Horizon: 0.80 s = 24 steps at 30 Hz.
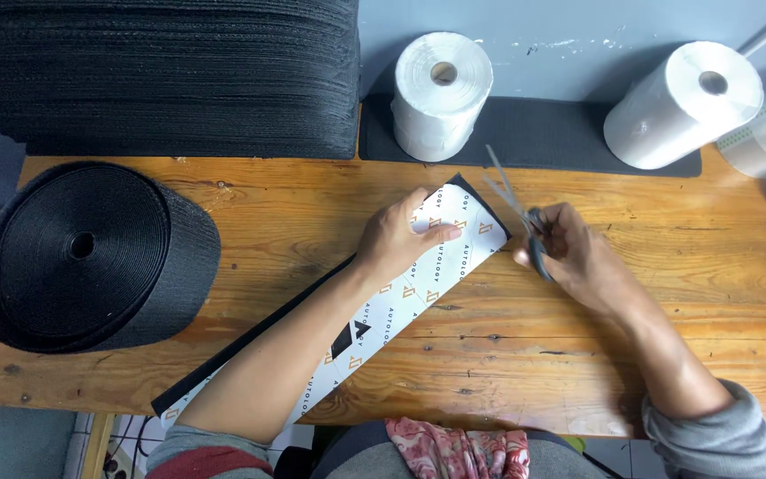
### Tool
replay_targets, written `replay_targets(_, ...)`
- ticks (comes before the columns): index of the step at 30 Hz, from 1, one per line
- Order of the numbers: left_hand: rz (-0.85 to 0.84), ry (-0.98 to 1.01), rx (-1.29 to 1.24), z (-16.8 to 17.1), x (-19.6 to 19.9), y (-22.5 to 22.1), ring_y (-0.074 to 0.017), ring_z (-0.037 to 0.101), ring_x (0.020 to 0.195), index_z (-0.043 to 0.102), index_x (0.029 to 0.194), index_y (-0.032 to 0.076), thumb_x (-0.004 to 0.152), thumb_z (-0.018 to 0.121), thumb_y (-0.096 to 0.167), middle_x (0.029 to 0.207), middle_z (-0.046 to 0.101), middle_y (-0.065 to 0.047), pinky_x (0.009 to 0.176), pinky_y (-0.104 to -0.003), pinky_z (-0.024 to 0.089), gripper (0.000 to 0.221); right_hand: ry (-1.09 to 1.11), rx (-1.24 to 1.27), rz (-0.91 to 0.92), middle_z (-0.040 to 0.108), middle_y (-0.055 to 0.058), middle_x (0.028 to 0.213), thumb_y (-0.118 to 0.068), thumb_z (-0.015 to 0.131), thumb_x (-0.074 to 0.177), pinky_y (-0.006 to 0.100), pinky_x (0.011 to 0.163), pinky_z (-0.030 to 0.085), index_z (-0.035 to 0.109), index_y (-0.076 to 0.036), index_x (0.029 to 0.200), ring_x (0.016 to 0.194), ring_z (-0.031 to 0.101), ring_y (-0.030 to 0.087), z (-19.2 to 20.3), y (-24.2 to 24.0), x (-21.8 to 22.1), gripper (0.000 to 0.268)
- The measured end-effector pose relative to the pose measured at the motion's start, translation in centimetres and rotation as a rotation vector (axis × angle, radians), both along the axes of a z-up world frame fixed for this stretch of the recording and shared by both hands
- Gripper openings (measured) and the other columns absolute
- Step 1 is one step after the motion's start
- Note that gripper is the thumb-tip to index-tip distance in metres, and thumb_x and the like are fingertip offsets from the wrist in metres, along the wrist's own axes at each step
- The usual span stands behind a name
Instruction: Cutting a black strap from a roll and folding it over a white template
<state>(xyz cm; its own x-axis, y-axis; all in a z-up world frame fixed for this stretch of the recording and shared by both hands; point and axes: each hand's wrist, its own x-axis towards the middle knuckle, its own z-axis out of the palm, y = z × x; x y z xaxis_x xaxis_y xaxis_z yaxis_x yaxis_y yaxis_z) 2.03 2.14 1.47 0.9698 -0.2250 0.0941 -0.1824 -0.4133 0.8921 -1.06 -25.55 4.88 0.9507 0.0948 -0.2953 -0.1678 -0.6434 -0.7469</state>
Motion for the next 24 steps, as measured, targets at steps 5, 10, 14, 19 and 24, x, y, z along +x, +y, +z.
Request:
replay_targets(5, 0.037, 0.084, 0.087, 0.4, -0.1, 0.2, -0.0191, 0.058, 0.067, 0.050, 0.082, 0.018, 0.077, 0.080, 0.055, 0.071, 0.062, 0.001, 0.061, -0.035, 0.039, 0.049, 0.237, 0.168, 0.234, 0.075, 0.007, 0.095, -0.027, 0.068, 0.087, 0.030, 0.071, 0.063, 0.058, -0.007, 0.108, 0.080, 0.073, 0.017, 2.7, -2.1, -0.8, 0.030)
replay_targets(10, 0.026, 0.092, -0.010, 0.5, 0.0, 0.4, -0.0125, 0.045, 0.067, 0.045, 0.078, 0.017, 0.077, 0.083, 0.049, 0.069, 0.050, 0.005, 0.060, -0.031, 0.033, 0.050, 0.465, 0.003, 0.179, 0.080, 0.008, 0.104, -0.022, 0.072, 0.089, 0.032, 0.068, 0.058, 0.066, -0.008, 0.106, 0.067, 0.077, 0.026, 3.8, -2.3, -0.4, 0.023)
replay_targets(14, 0.016, 0.040, -0.058, 0.2, 0.1, 0.4, -0.0119, 0.051, 0.068, 0.049, 0.078, 0.018, 0.078, 0.083, 0.047, 0.070, 0.057, 0.005, 0.061, -0.030, 0.037, 0.045, 0.519, -0.060, 0.189, 0.088, 0.005, 0.100, -0.022, 0.067, 0.090, 0.031, 0.062, 0.052, 0.062, -0.008, 0.101, 0.061, 0.077, 0.026, 4.4, -2.2, -0.3, 0.018)
replay_targets(19, 0.004, 0.100, -0.054, 1.1, -0.2, 0.5, -0.0110, 0.052, 0.070, 0.052, 0.080, 0.019, 0.078, 0.080, 0.050, 0.073, 0.059, 0.006, 0.063, -0.029, 0.036, 0.042, 0.549, -0.048, 0.227, 0.091, 0.006, 0.098, -0.024, 0.067, 0.091, 0.032, 0.059, 0.051, 0.055, -0.007, 0.094, 0.060, 0.076, 0.027, 3.9, -2.6, -0.4, 0.022)
replay_targets(24, -0.001, 0.040, -0.064, 0.6, 0.0, 0.4, -0.0122, 0.060, 0.073, 0.062, 0.089, 0.018, 0.077, 0.081, 0.048, 0.080, 0.069, 0.004, 0.064, -0.030, 0.041, 0.038, 0.513, -0.132, 0.251, 0.093, 0.002, 0.093, -0.029, 0.067, 0.090, 0.032, 0.059, 0.048, 0.052, -0.010, 0.095, 0.057, 0.070, 0.023, 3.8, -2.4, -0.4, 0.025)
